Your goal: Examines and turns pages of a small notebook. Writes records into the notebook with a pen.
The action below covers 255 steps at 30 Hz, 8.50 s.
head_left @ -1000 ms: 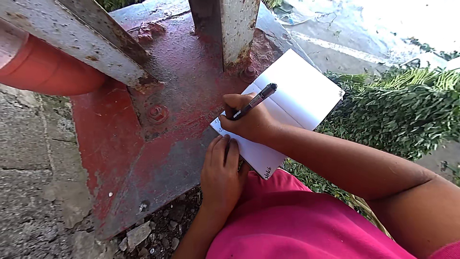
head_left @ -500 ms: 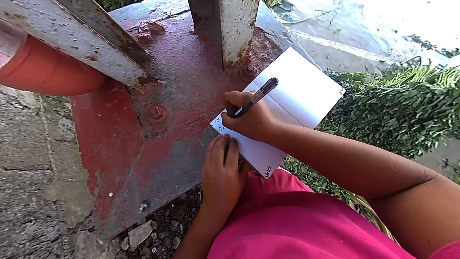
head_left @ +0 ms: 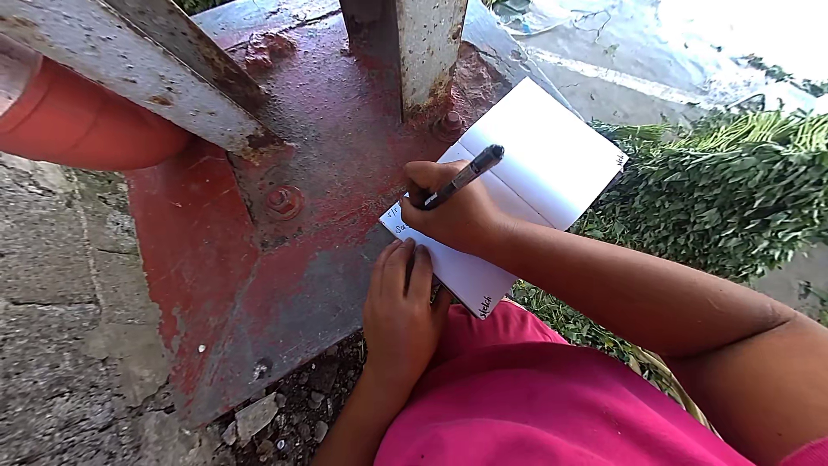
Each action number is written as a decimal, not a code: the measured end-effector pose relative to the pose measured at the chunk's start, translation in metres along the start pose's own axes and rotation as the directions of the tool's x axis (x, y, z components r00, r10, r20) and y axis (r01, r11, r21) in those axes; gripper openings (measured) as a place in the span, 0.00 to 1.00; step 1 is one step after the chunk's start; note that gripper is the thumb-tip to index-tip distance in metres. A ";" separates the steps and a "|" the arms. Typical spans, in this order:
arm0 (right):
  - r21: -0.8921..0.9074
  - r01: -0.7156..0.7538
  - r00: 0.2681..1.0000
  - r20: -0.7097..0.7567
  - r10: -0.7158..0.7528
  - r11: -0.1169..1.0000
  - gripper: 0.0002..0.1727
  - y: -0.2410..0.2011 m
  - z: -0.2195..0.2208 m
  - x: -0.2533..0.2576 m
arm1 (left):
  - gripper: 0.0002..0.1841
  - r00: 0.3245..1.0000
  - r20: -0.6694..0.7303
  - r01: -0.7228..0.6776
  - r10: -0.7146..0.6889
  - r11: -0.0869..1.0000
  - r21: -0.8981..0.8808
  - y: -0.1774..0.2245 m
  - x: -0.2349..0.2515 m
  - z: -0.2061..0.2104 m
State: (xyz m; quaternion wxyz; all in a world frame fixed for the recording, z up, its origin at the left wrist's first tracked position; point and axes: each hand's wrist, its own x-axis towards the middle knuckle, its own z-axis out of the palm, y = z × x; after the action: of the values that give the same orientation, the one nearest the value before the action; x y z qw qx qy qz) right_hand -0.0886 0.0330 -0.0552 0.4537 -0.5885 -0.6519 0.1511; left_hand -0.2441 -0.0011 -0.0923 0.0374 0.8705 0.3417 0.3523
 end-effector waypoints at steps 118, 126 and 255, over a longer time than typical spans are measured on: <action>-0.056 -0.039 0.999 0.036 0.041 0.998 0.08 0.000 0.007 0.014 | 0.21 0.996 0.072 0.050 -0.049 0.999 -0.017 0.003 0.002 -0.004; -0.023 -0.110 0.992 0.052 0.111 0.994 0.08 -0.001 0.004 0.016 | 0.21 0.997 0.065 0.044 -0.044 0.999 -0.001 0.003 0.000 -0.004; -0.344 -0.341 0.890 0.181 0.418 0.875 0.37 -0.012 -0.100 -0.023 | 0.18 0.991 0.073 -0.106 0.112 0.992 -0.073 -0.015 0.004 -0.016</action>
State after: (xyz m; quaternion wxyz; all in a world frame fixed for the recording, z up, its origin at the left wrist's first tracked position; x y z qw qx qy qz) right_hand -0.0220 -0.0249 -0.0018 0.2334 -0.7445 -0.5895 0.2088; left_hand -0.2609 0.0094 -0.0826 0.0614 0.8989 0.2795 0.3317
